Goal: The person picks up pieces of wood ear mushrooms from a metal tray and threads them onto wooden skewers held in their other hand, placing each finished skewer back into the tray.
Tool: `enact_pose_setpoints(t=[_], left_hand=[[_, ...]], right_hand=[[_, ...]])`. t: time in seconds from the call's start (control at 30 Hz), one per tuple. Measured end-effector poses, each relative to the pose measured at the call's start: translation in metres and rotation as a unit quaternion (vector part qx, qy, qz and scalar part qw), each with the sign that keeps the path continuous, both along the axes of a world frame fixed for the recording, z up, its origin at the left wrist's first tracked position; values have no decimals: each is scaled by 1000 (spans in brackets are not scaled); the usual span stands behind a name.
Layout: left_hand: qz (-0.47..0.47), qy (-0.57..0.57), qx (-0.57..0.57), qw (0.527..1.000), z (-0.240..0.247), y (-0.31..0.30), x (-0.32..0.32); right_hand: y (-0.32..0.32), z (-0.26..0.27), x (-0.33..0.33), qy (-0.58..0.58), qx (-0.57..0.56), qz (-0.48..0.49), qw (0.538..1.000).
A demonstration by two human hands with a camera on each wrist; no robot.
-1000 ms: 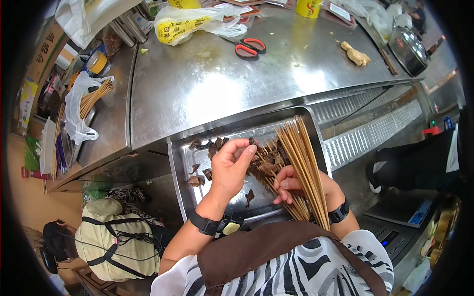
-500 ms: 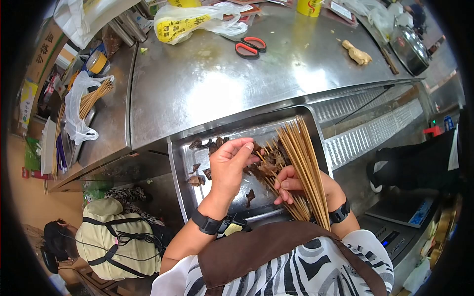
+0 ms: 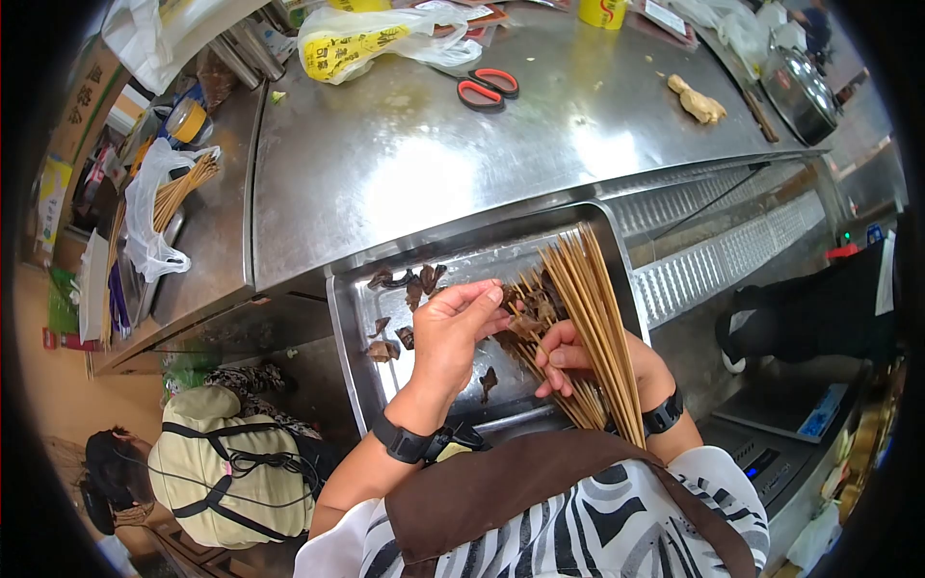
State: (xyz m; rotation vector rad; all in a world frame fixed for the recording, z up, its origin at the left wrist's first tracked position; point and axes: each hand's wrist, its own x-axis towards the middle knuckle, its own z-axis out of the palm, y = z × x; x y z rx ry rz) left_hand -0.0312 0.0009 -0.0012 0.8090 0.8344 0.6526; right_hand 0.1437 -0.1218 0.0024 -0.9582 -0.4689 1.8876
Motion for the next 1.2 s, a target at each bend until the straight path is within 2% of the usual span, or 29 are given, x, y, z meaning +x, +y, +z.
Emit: enact_pose_setpoints(t=[0.3, 0.67, 0.87, 1.2], left_hand=[[-10, 35, 61, 997, -4, -7, 0], [-54, 32, -46, 997, 11, -7, 1], [-45, -3, -50, 998, 2, -7, 2], [-50, 17, -28, 998, 3, -13, 1]], right_hand=[[1, -1, 0, -7, -1, 4, 1000], [0, -1, 1, 9, 1, -9, 1000], [1, 2, 0, 18, 0, -11, 1000], [1, 2, 1, 27, -11, -17, 999]])
